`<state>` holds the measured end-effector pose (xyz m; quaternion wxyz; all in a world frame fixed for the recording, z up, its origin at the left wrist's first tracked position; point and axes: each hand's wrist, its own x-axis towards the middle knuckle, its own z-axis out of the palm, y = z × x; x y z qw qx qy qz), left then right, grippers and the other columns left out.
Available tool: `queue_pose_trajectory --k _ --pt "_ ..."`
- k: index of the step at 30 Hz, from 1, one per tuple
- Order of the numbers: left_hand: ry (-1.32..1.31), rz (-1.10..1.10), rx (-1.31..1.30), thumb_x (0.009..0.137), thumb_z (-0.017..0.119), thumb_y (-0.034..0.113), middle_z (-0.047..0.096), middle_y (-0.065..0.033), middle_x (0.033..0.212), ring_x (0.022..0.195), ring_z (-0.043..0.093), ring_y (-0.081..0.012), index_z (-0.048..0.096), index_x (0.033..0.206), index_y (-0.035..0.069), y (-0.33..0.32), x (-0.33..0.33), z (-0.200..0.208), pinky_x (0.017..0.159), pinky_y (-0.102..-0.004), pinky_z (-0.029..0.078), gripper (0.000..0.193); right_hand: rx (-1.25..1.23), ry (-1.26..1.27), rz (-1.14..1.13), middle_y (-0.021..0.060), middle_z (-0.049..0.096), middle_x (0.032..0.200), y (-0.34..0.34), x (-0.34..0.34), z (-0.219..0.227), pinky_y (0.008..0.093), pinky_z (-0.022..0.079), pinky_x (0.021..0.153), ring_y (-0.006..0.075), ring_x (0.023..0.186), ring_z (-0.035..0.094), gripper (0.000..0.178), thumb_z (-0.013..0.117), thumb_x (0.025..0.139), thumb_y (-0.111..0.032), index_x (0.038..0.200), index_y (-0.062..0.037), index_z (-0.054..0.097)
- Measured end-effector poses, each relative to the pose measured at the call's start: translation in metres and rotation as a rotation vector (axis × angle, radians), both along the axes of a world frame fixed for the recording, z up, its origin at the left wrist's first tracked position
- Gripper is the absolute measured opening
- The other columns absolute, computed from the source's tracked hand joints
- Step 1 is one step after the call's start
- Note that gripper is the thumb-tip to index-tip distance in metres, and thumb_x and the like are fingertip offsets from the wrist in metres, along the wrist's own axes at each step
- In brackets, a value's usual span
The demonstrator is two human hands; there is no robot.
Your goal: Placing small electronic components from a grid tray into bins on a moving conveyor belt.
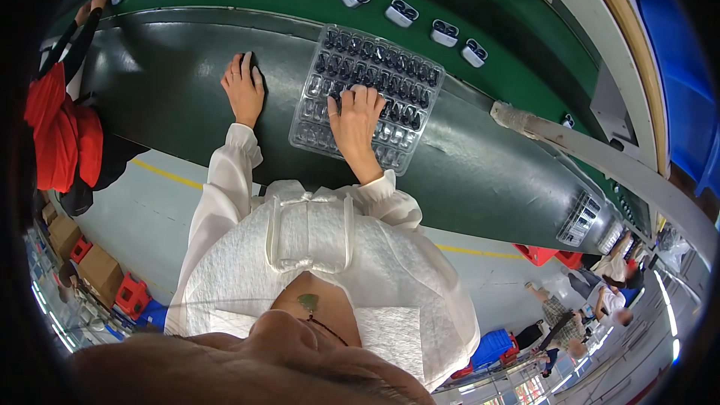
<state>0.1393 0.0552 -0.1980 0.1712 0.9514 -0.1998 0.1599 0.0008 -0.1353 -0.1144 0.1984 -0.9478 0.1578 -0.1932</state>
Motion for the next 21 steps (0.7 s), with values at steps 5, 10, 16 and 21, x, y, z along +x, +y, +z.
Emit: queue_pose_trajectory --k 5,10,16,21 --pt "0.002 -0.012 -0.004 0.086 0.051 0.015 0.049 -0.0139 0.122 0.114 0.044 -0.0298 0.051 0.119 0.006 -0.002 0.003 0.004 0.096 -0.0420 0.031 0.034 -0.091 0.103 0.000 0.0073 0.053 0.086 -0.003 0.005 0.006 0.0398 0.034 0.078 0.0262 0.085 0.047 0.022 0.074 0.070 -0.020 0.076 -0.0058 0.059" --pt "0.003 0.011 -0.013 0.086 0.051 0.014 0.049 -0.0140 0.121 0.113 0.044 -0.0301 0.051 0.119 0.006 0.002 0.003 0.006 0.095 -0.0418 0.031 0.034 -0.018 0.007 0.062 0.0084 0.054 0.074 -0.039 0.038 0.023 0.0408 0.037 0.069 0.0288 0.076 0.049 0.025 0.074 0.070 -0.025 0.067 -0.0068 0.058" --pt "-0.002 0.007 -0.046 0.085 0.052 0.013 0.050 -0.0140 0.121 0.112 0.045 -0.0303 0.052 0.119 0.006 -0.003 0.004 0.008 0.095 -0.0417 0.032 0.035 0.035 0.144 0.017 0.0143 0.063 0.083 -0.151 0.139 -0.011 0.0424 0.046 0.073 0.0332 0.084 0.057 0.016 0.067 0.076 -0.022 0.081 -0.0071 0.067" --pt "0.037 0.037 -0.034 0.086 0.052 0.014 0.049 -0.0124 0.123 0.113 0.045 -0.0293 0.050 0.121 0.007 -0.002 0.000 0.008 0.096 -0.0418 0.031 0.036 0.129 0.238 0.142 0.0127 0.065 0.084 -0.157 0.190 -0.039 0.0379 0.049 0.072 0.0298 0.080 0.062 0.018 0.068 0.076 -0.023 0.087 -0.0089 0.069"
